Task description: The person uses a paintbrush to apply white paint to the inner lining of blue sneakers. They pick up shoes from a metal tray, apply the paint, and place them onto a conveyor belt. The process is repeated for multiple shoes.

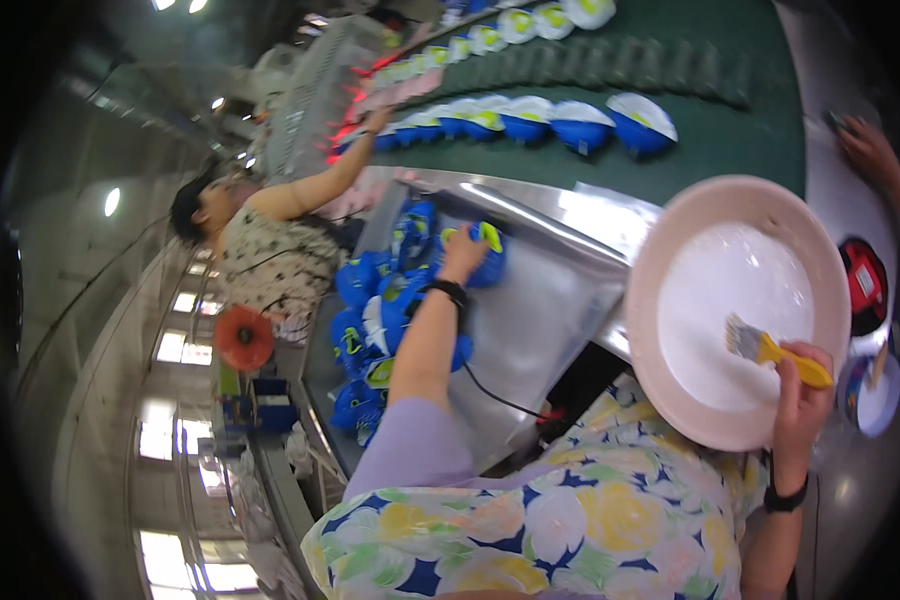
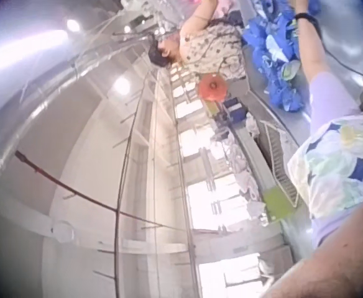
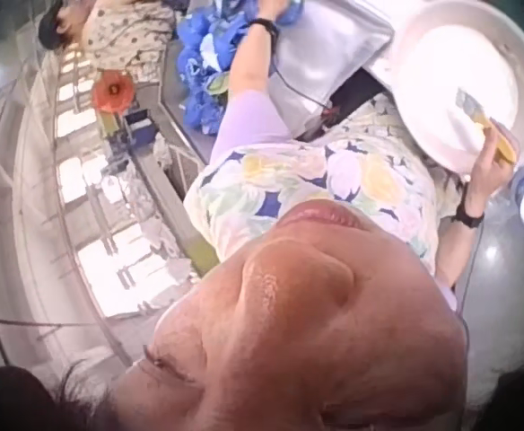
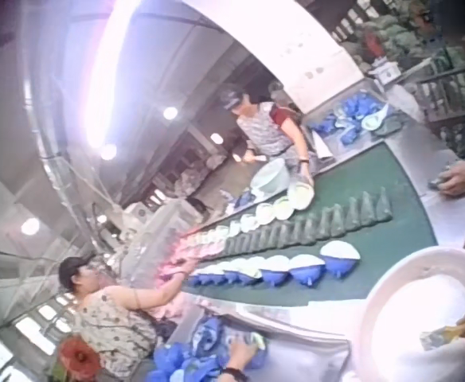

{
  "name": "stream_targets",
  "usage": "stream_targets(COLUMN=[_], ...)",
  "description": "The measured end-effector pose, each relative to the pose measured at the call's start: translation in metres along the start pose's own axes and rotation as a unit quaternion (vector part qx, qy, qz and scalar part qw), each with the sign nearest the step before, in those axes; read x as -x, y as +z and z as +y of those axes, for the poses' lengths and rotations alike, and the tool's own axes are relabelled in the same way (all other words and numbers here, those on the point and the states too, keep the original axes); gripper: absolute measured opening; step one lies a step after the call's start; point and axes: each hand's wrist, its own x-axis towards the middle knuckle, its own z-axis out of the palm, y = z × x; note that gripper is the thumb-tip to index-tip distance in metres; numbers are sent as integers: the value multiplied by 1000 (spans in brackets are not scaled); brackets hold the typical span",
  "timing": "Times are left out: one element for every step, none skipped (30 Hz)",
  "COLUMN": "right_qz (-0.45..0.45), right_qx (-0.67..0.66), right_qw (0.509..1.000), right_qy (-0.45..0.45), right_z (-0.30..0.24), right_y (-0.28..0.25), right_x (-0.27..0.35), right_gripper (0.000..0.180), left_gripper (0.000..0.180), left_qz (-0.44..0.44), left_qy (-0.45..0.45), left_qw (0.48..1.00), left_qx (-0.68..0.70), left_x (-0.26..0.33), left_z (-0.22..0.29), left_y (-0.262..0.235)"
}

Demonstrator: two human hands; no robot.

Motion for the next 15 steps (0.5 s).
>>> stream_targets(right_qz=[16,1,-7,-21,-23,-50,-79,-106,-116,-144,-172,-199,-251,-296,-339], right_qx=[-4,-6,3,20,21,37,56,73,99,118,137,156,176,202,227], right_qw=[1000,1000,1000,999,998,996,992,987,987,982,975,965,949,930,910], right_qy=[0,8,15,25,53,62,77,92,54,10,-33,-75,-77,-77,-75], right_z=[7,10,12,13,14,8,-2,-10,-22,-35,-47,-57,-64,-70,-72], right_y=[-2,-1,-3,-6,-4,-4,-4,0,12,22,33,43,52,57,59], right_x=[-3,-6,-9,-11,-17,-23,-28,-32,-32,-33,-34,-34,-34,-35,-35], right_gripper=[14,14,14,14,15,16,16,16,15,15,15,15,14,13,12], left_gripper=[48,41,38,35,34,33,33,34,34,34,34,33,36,36,36], left_qz=[155,184,159,127,116,102,60,18,-27,-11,4,18,32,16,-2], left_qy=[50,82,111,135,192,255,266,278,285,317,348,380,390,390,389], left_qw=[987,979,981,982,974,961,959,952,942,931,920,907,902,890,874], left_qx=[15,17,18,23,24,23,77,128,177,179,181,182,181,237,290], left_x=[18,24,34,48,52,54,64,73,86,94,102,105,106,106,106], left_z=[5,-6,0,4,6,12,19,29,36,49,62,72,76,85,92], left_y=[13,17,21,28,31,32,29,23,14,4,-5,-13,-18,-25,-36])
